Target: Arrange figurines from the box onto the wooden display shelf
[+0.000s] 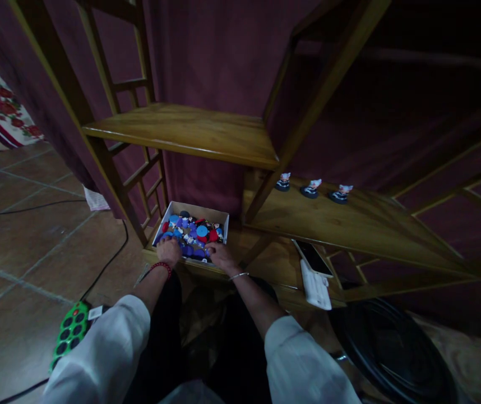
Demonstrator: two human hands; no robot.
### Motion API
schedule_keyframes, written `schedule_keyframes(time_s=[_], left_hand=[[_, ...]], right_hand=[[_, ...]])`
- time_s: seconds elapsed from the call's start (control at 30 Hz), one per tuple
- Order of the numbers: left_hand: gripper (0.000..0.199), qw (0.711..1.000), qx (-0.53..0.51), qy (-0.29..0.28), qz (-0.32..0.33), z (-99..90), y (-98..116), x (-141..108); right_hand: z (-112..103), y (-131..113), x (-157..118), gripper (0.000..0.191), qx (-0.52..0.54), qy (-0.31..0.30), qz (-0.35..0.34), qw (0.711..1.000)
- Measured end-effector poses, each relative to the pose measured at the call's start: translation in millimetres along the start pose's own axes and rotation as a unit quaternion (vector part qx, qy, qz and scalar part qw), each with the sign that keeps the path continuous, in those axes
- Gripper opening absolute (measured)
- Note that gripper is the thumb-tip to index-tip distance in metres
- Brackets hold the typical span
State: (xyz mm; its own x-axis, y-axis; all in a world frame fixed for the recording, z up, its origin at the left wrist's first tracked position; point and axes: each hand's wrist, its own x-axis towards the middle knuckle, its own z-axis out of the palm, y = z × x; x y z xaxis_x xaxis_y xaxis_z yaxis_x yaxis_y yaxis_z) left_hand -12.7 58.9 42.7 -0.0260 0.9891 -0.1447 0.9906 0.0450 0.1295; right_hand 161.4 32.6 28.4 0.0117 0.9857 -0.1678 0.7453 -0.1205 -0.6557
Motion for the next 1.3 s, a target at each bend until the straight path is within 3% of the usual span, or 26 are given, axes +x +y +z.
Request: schedule_keyframes(time_s=[0.17, 0.43, 0.77, 1.0, 1.3], left_hand=[[0.036, 0.993, -0.113, -0.006, 0.034, 15.5, -1, 14], [0.039, 0.983, -0.178, 0.004, 0.037, 25.5, -7, 28], [0.033, 0.976, -0.212, 0.025, 0.036, 25.7, -5, 28], [0.033, 0.98, -0.195, 0.042, 0.022, 22.9, -2, 26], [0.035, 0.981, -0.191, 0.011, 0.023, 22.4, -1, 27]], right_hand=[[0, -2, 0, 0.03, 0.001, 0.001, 0.009, 1.0], [2, -2, 2, 0.028, 0.03, 0.006, 0.02, 0.999], [10, 3, 10, 0.029, 0.064, 0.024, 0.02, 0.997], [11, -1, 18, 0.041, 0.068, 0.078, 0.041, 0.994], [8, -18, 27, 0.057, 0.025, 0.039, 0.029, 0.999]])
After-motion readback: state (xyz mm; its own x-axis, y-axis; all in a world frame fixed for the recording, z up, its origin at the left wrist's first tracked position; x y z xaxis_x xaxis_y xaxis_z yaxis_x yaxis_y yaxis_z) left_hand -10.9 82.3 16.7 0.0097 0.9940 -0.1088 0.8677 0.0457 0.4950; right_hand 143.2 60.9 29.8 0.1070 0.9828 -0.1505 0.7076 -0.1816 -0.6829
